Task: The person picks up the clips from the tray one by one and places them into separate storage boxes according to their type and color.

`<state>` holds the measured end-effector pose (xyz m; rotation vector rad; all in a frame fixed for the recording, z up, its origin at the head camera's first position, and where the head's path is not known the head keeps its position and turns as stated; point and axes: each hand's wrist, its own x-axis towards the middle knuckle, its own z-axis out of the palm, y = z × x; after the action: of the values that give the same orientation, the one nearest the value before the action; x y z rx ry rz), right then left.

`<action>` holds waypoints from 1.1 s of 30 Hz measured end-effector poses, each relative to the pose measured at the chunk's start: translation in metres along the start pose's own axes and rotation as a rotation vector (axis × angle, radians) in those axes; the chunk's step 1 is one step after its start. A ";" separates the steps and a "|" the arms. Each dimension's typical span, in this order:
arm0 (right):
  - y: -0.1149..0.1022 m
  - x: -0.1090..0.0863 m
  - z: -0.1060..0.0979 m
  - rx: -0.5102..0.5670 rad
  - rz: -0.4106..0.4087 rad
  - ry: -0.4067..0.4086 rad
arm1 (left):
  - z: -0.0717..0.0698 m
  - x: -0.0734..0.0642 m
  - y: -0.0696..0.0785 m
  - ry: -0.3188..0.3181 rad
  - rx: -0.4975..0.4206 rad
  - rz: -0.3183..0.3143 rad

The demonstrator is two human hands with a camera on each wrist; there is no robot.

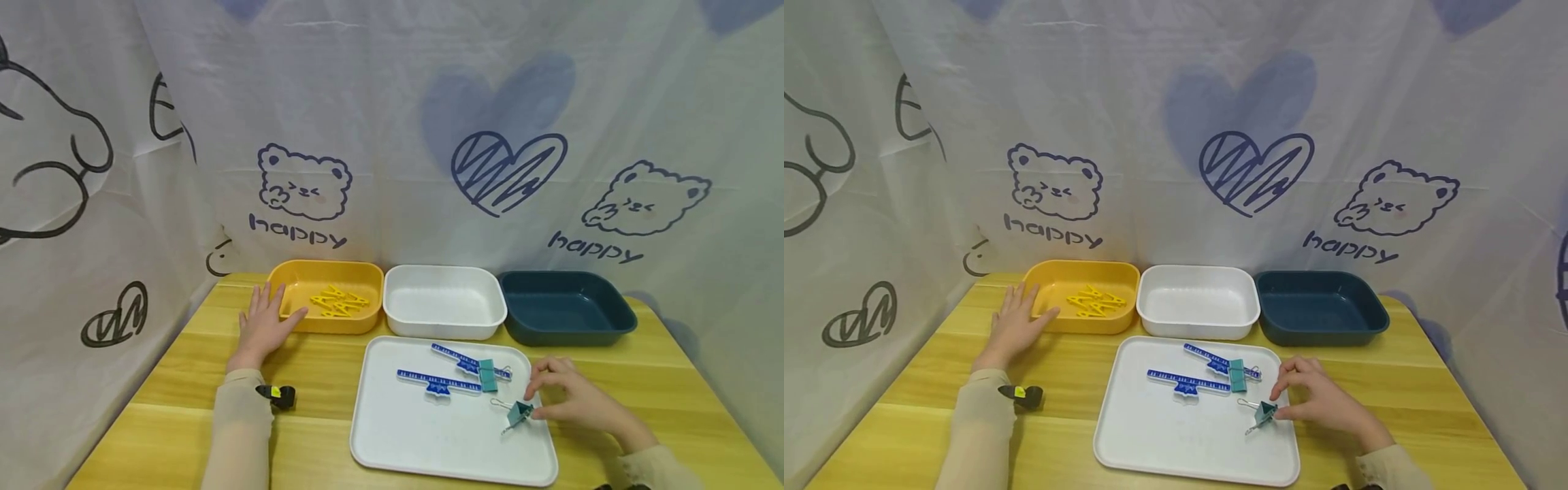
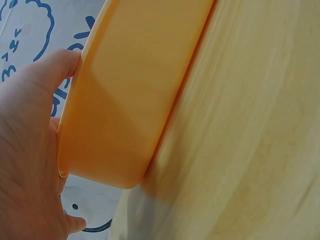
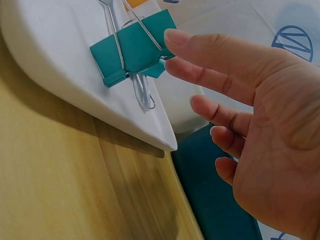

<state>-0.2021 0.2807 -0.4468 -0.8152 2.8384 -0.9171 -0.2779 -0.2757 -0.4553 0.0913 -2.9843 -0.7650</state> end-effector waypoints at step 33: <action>0.002 0.006 0.018 0.114 0.055 -0.106 | -0.002 -0.001 0.003 -0.018 -0.011 -0.008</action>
<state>-0.2051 0.2697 -0.4622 -0.7464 2.6768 -0.9867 -0.2766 -0.2744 -0.4521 0.0956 -2.9986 -0.7867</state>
